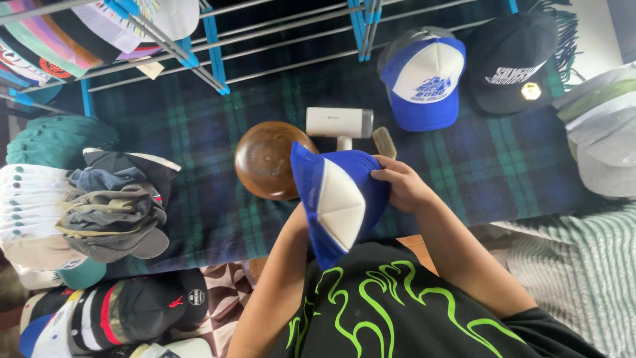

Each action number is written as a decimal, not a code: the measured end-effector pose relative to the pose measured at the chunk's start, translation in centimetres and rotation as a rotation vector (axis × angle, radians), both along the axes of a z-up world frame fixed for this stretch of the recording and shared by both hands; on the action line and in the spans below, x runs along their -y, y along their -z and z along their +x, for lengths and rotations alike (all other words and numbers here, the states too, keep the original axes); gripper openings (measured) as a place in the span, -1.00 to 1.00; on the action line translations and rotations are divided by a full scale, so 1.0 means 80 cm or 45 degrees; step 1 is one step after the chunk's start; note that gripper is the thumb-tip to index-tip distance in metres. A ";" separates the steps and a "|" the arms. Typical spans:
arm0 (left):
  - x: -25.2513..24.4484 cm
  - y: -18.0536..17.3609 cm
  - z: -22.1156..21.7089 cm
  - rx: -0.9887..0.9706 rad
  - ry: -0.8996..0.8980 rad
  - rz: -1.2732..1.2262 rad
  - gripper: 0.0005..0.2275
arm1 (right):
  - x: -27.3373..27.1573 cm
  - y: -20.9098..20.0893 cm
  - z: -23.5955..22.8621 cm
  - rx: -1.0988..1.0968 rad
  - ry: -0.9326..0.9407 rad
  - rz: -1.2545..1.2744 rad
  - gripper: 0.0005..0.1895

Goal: Cleaning and organizing a collection of baseball caps using a hair dryer and a brush to reshape and tidy them.

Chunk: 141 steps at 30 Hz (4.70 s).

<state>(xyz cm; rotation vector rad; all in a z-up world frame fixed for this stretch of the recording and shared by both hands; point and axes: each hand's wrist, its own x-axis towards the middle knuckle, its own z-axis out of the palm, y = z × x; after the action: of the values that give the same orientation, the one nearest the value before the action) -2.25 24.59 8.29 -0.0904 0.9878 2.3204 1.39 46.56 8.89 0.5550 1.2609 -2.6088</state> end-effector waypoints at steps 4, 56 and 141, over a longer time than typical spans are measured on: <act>0.047 -0.026 -0.018 -0.017 -0.015 -0.011 -0.81 | 0.040 -0.022 0.002 -0.029 0.049 0.092 -0.62; 0.188 0.036 -0.117 -0.489 -0.106 -1.159 -0.61 | 0.197 0.042 0.043 0.457 0.272 0.403 -0.75; 0.097 0.012 -0.167 -0.983 -0.025 -2.086 -0.53 | 0.184 0.062 -0.109 -0.291 0.066 1.076 -0.44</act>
<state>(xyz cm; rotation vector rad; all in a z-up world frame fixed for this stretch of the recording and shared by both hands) -15.58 16.82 7.31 0.1636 2.9436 0.8917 -7.33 31.80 3.92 0.3983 2.4529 -2.1097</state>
